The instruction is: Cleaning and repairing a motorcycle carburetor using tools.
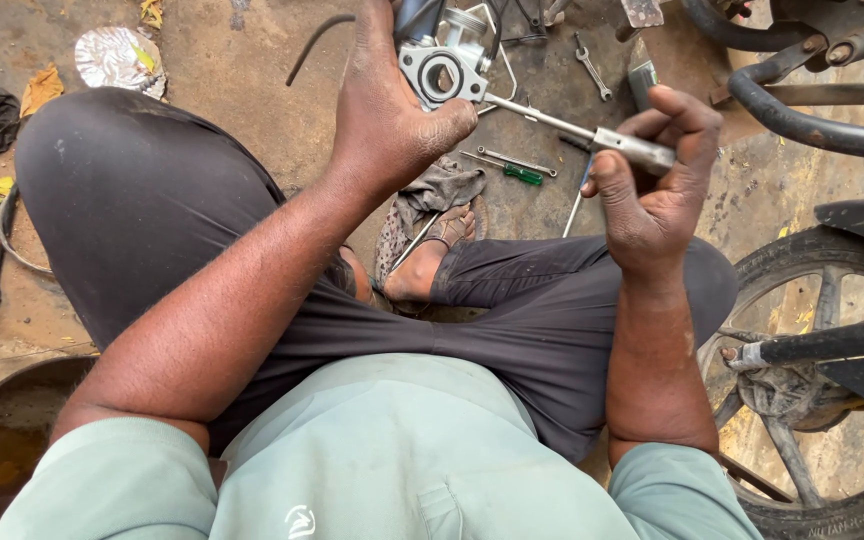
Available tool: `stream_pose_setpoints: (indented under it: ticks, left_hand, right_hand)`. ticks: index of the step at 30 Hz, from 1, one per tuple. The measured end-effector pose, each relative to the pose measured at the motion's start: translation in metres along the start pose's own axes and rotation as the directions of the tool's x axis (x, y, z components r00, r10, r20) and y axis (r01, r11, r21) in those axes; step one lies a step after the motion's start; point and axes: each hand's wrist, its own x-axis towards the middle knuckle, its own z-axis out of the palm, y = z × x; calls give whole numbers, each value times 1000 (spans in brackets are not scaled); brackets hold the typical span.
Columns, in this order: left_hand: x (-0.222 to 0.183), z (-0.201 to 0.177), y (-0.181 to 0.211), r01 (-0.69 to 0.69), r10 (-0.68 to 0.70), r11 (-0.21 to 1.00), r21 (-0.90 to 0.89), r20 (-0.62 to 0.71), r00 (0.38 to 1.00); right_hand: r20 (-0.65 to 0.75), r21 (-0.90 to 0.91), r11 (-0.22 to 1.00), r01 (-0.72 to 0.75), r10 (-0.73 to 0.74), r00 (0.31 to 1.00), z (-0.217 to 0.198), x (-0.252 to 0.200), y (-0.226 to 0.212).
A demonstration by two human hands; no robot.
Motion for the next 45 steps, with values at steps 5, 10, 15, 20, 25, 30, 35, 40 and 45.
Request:
stream_pose_setpoints:
  ticks: [5, 10, 15, 20, 25, 30, 35, 40, 45]
  left_hand:
    - [5, -4, 16, 159, -158, 987, -30, 43, 986]
    - [-2, -2, 22, -15, 22, 977, 214, -29, 999]
    - [-4, -1, 31, -146, 166, 963, 226, -74, 983]
    - [-1, -5, 44, -185, 224, 938, 294, -103, 969]
    - [-5, -2, 38, -107, 136, 961, 256, -96, 986]
    - [0, -4, 50, -222, 265, 941, 256, -145, 953]
    - [2, -8, 57, -229, 270, 944, 237, -155, 950]
    - [4, -7, 57, -146, 176, 966, 214, -133, 975]
    - [5, -10, 66, -12, 25, 989, 148, -86, 996]
  right_hand:
    - [-40, 133, 975, -178, 185, 982, -11, -16, 35]
    - [-96, 227, 949, -219, 246, 965, -8, -8, 24]
    - [-64, 417, 832, -367, 430, 901, -7, -3, 27]
    - [5, 447, 752, -484, 539, 842, -12, -3, 40]
    - [58, 496, 713, -496, 543, 838, -17, -6, 46]
    - [21, 597, 693, -405, 491, 871, -11, 1, 31]
    - [25, 520, 727, -449, 512, 859, -9, 0, 36]
    - [-50, 475, 765, -435, 517, 854, -4, 2, 32]
    - [-68, 542, 757, -365, 473, 878, -7, 4, 32]
